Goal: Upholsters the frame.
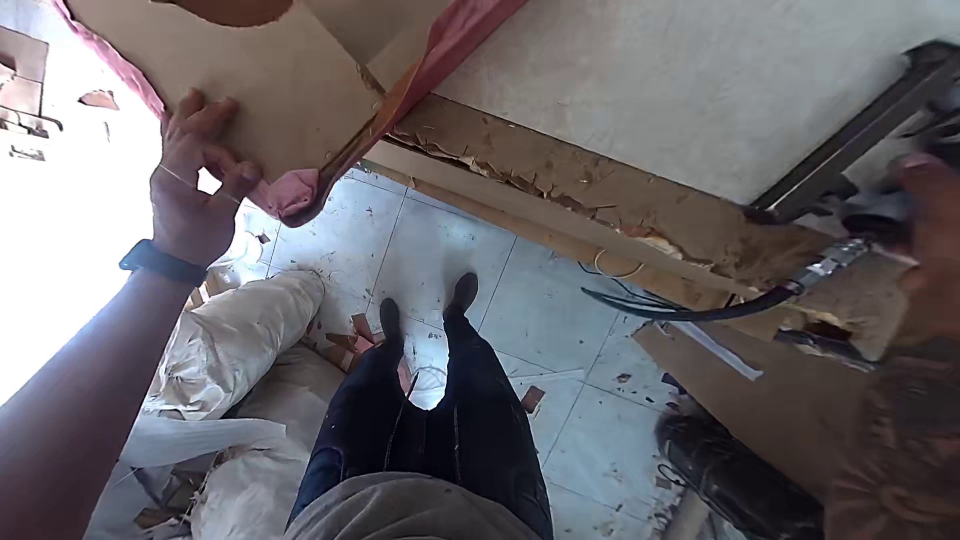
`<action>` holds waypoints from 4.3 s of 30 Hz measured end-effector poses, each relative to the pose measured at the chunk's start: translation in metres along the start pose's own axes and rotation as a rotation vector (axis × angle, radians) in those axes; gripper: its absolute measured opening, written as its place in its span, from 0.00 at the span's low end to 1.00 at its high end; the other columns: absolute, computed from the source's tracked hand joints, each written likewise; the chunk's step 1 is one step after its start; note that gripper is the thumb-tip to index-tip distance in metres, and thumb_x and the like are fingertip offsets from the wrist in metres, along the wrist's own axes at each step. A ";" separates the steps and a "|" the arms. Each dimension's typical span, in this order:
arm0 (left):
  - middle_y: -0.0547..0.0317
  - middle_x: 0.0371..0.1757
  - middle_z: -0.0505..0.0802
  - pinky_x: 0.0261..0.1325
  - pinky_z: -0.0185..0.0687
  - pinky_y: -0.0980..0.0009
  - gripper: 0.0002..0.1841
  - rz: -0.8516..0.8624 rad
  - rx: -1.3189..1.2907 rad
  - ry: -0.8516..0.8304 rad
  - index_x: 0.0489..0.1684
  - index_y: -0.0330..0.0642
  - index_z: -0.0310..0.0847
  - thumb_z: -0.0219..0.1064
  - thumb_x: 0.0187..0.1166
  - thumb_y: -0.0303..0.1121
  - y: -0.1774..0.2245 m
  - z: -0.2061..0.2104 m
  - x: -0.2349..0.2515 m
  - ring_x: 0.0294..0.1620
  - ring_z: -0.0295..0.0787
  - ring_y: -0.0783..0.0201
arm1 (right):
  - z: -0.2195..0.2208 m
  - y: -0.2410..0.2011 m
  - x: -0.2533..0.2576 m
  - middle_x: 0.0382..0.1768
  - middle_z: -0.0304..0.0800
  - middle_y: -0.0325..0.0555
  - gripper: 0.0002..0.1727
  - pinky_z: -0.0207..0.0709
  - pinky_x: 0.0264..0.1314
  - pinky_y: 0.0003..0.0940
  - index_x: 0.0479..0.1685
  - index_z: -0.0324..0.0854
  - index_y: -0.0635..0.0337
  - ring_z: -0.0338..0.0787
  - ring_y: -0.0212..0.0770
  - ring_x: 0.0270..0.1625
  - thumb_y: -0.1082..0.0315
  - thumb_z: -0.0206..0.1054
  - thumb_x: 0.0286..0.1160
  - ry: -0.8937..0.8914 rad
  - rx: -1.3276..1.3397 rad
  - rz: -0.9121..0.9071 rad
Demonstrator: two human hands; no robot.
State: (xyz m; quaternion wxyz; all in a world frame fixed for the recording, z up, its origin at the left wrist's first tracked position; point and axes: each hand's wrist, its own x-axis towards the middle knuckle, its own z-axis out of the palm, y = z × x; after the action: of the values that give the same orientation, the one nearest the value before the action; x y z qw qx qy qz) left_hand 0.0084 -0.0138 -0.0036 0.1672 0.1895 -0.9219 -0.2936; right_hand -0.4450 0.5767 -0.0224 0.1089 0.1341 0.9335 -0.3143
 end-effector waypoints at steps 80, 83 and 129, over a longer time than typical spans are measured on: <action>0.69 0.75 0.89 0.93 0.30 0.29 0.17 0.342 -0.082 0.294 0.63 0.56 0.94 0.63 0.84 0.44 -0.019 0.049 -0.024 0.90 0.65 0.51 | 0.036 -0.132 -0.188 0.35 0.88 0.51 0.21 0.84 0.35 0.44 0.61 0.84 0.66 0.86 0.42 0.31 0.56 0.60 0.88 -0.309 -0.009 -0.219; 0.68 0.75 0.89 0.93 0.27 0.27 0.17 0.234 -0.132 0.352 0.63 0.55 0.94 0.61 0.86 0.43 -0.010 0.058 -0.031 0.92 0.61 0.47 | -0.019 -0.070 -0.114 0.45 0.89 0.59 0.24 0.83 0.50 0.55 0.60 0.83 0.68 0.88 0.50 0.44 0.52 0.62 0.86 0.034 -0.066 -0.198; 0.63 0.93 0.63 0.57 0.99 0.52 0.62 -0.741 -1.112 0.477 0.95 0.84 0.38 0.87 0.64 0.38 0.050 0.045 -0.034 0.62 0.94 0.53 | 0.180 -0.256 -0.441 0.21 0.84 0.31 0.13 0.84 0.27 0.36 0.43 0.86 0.47 0.85 0.31 0.22 0.48 0.67 0.78 -0.586 -0.322 -0.600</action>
State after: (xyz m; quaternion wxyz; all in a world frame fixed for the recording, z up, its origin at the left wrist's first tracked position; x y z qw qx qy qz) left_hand 0.0072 0.0605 -0.0151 0.3256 0.4363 -0.4486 -0.7089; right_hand -0.0902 0.1890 0.1069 0.2924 -0.2557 0.8979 -0.2072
